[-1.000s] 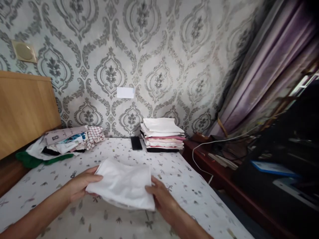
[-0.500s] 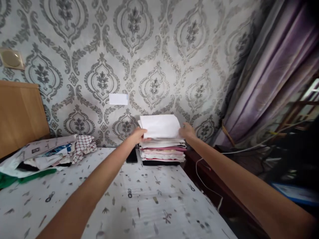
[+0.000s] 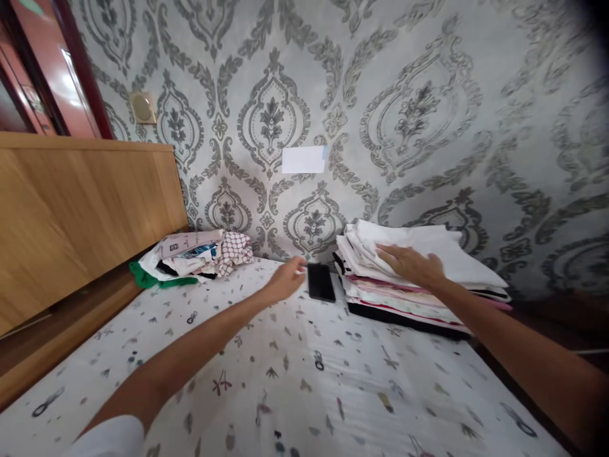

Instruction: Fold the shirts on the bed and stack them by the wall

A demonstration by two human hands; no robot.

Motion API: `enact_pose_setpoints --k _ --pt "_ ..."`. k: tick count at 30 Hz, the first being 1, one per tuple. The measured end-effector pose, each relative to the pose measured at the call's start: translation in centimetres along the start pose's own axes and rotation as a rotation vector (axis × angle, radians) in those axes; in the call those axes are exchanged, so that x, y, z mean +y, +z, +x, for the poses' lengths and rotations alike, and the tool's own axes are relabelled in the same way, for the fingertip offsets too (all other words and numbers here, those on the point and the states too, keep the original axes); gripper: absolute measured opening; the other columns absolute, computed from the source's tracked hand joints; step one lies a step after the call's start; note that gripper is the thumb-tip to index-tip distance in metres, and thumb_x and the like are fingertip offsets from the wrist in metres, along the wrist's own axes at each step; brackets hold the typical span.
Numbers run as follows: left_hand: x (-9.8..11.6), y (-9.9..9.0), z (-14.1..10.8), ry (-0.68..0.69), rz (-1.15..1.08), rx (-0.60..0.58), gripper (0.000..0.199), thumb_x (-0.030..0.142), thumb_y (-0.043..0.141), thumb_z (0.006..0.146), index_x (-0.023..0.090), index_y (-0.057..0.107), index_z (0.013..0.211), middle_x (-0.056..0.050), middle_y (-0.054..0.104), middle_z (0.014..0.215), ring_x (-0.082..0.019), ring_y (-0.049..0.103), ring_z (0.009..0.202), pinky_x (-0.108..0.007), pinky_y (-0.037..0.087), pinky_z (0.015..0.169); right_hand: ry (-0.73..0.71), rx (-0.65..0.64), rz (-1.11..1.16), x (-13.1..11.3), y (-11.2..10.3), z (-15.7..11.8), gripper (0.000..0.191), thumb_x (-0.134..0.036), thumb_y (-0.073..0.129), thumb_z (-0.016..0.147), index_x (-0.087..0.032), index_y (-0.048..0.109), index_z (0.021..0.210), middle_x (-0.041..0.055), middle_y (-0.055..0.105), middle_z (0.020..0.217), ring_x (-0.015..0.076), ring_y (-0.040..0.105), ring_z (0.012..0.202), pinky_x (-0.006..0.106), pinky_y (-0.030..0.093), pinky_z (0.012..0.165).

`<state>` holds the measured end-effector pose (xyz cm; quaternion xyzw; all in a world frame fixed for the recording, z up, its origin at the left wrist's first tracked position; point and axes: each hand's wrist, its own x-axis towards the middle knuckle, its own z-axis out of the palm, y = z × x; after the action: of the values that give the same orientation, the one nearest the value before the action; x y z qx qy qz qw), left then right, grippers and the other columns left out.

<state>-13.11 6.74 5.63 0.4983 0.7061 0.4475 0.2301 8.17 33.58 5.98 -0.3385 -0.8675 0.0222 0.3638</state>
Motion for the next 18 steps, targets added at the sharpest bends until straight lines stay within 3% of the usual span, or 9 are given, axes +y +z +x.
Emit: enact_pose_setpoints --k 3,5,7,9,12,15,18 --pt "-3.2 -7.5 -1.4 0.014 0.246 0.192 0.031 0.021 0.049 0.091 0.024 0.059 0.121 -0.013 0.057 0.135 -0.035 0.047 0.134 -0.054 0.034 0.113 0.093 -0.135 -0.088 -0.4 -0.7 0.3 0.028 -0.044 0.063 0.083 -0.032 0.078 0.103 0.0168 0.071 0.122 0.0379 0.059 0.111 0.071 0.023 0.100" --pt "-4.7 -12.7 -1.7 -0.005 0.362 0.338 0.034 0.020 0.047 0.091 0.017 0.058 0.123 -0.019 0.049 0.144 -0.038 0.027 0.145 -0.057 0.021 0.118 0.119 -0.180 -0.128 -1.1 -1.2 0.4 0.029 -0.043 0.061 0.086 -0.031 0.077 0.108 0.0181 0.070 0.124 0.0381 0.059 0.114 0.070 0.023 0.101" --pt "-6.1 -17.5 -1.9 -0.040 0.439 0.445 0.035 0.024 0.052 0.088 0.015 0.059 0.121 -0.022 0.048 0.144 -0.041 0.018 0.147 -0.059 0.019 0.116 0.135 -0.185 -0.162 -2.0 -1.7 0.3 0.032 -0.042 0.059 0.088 -0.026 0.076 0.110 0.0215 0.070 0.121 0.0386 0.060 0.113 0.068 0.027 0.101" --pt "-7.5 -21.3 -2.3 -0.124 0.541 0.529 0.028 0.032 0.062 0.082 0.017 0.065 0.106 -0.019 0.062 0.127 -0.042 0.033 0.139 -0.053 0.030 0.110 0.135 -0.147 -0.220 -3.0 -2.2 -0.1 0.036 -0.038 0.054 0.090 -0.020 0.074 0.114 0.0244 0.070 0.117 0.0379 0.061 0.112 0.062 0.033 0.100" --pt "-9.3 -24.9 -2.8 -0.192 0.551 0.568 0.014 0.034 0.067 0.077 0.020 0.066 0.080 -0.011 0.071 0.093 -0.034 0.056 0.114 -0.041 0.041 0.095 0.036 0.011 -0.260 -5.3 -2.8 -1.4 0.039 -0.030 0.045 0.090 -0.015 0.070 0.116 0.0246 0.069 0.118 0.0359 0.060 0.116 0.055 0.039 0.101" --pt "-10.0 -26.4 -3.2 -0.170 0.453 0.632 0.014 0.031 0.064 0.076 0.020 0.060 0.068 -0.005 0.066 0.075 -0.028 0.060 0.098 -0.032 0.043 0.083 -0.151 0.136 -0.101 -8.7 -3.0 -3.9 0.035 -0.029 0.042 0.090 -0.016 0.070 0.107 0.0212 0.069 0.119 0.0339 0.059 0.120 0.051 0.042 0.103" --pt "-8.8 -27.0 -3.5 -0.092 0.298 0.725 0.017 0.032 0.054 0.082 0.019 0.057 0.071 -0.002 0.061 0.071 -0.022 0.060 0.087 -0.027 0.044 0.073 -0.290 0.045 0.193 -13.3 -2.8 -7.4 0.030 -0.033 0.046 0.091 -0.022 0.071 0.103 0.0143 0.072 0.113 0.0303 0.063 0.112 0.049 0.047 0.101"
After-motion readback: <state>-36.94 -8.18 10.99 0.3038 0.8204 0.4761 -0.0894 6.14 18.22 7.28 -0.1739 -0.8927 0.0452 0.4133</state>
